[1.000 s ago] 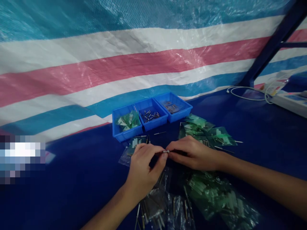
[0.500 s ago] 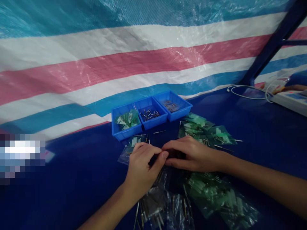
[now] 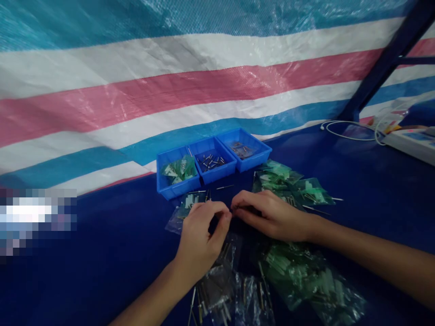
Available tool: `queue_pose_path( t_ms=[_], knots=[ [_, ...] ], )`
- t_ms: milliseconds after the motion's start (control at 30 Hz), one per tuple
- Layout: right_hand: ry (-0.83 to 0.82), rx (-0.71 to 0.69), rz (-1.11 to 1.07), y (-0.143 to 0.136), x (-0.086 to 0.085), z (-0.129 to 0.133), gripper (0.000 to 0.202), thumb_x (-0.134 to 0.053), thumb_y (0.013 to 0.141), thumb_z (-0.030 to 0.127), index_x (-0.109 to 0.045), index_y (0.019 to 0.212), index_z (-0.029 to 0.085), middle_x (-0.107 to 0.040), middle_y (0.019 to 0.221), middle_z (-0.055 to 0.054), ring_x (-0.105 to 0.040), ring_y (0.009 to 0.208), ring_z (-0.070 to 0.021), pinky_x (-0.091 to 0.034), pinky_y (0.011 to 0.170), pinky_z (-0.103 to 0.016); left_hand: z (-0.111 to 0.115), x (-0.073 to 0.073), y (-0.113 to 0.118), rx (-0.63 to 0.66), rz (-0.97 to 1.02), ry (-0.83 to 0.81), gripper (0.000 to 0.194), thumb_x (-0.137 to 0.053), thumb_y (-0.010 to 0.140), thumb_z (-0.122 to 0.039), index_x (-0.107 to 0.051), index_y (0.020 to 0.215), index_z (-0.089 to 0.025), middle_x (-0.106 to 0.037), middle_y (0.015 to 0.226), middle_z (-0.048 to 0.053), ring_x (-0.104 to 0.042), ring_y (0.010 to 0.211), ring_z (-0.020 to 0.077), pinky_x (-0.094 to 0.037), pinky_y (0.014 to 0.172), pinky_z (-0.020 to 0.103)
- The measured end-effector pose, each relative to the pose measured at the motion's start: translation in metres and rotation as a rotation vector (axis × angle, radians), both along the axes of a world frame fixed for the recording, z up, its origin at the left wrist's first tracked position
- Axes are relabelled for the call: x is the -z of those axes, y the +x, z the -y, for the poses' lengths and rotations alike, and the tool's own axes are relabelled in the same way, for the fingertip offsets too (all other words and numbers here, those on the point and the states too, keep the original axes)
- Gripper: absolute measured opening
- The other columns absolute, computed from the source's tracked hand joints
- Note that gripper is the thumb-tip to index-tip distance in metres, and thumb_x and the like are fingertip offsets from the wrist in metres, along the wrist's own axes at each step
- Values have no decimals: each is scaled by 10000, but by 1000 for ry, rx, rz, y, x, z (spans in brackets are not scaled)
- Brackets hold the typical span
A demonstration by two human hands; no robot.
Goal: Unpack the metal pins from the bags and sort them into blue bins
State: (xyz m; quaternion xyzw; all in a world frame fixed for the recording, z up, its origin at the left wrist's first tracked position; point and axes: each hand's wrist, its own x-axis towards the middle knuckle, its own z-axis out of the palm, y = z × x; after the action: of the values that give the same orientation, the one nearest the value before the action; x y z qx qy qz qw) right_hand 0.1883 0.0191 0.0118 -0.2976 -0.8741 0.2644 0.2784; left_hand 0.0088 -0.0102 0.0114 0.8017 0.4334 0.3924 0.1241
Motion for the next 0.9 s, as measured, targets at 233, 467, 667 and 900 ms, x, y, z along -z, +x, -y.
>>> queue_pose_path(
  t_ms=[233,467,667,900],
  knots=[
    [-80,30,-50,-1,-4,-2,123,-465,874,217,-573,857,161,-605,776,-18,-538,662,-109,-396,588,-215,-1,-2,-1,42,5,14,176,-444,770,-74,-510,662,-196,-609,733,10,-582,674,148,-440,614,281],
    [-307,-7,-83,-1,-3,-4,144,-536,832,253,-603,780,136,-565,649,9,-481,571,-89,-372,520,-202,1,0,-2,31,17,5,171,-451,768,-72,-489,649,-189,-609,748,19,-586,700,156,-442,631,293],
    [-459,-62,-172,-2,-4,-1,99,-564,802,224,-595,783,131,-544,628,25,-446,552,-70,-355,491,-185,0,0,-1,17,22,-4,160,-454,766,-76,-473,661,-195,-612,751,18,-588,705,156,-441,637,286],
    [-643,-31,-326,-2,-8,-2,49,-585,761,192,-591,779,147,-542,624,34,-469,530,-66,-370,480,-188,-1,0,-1,37,30,-1,155,-449,800,-89,-448,693,-201,-592,740,-1,-579,686,141,-429,627,272]
  ],
)
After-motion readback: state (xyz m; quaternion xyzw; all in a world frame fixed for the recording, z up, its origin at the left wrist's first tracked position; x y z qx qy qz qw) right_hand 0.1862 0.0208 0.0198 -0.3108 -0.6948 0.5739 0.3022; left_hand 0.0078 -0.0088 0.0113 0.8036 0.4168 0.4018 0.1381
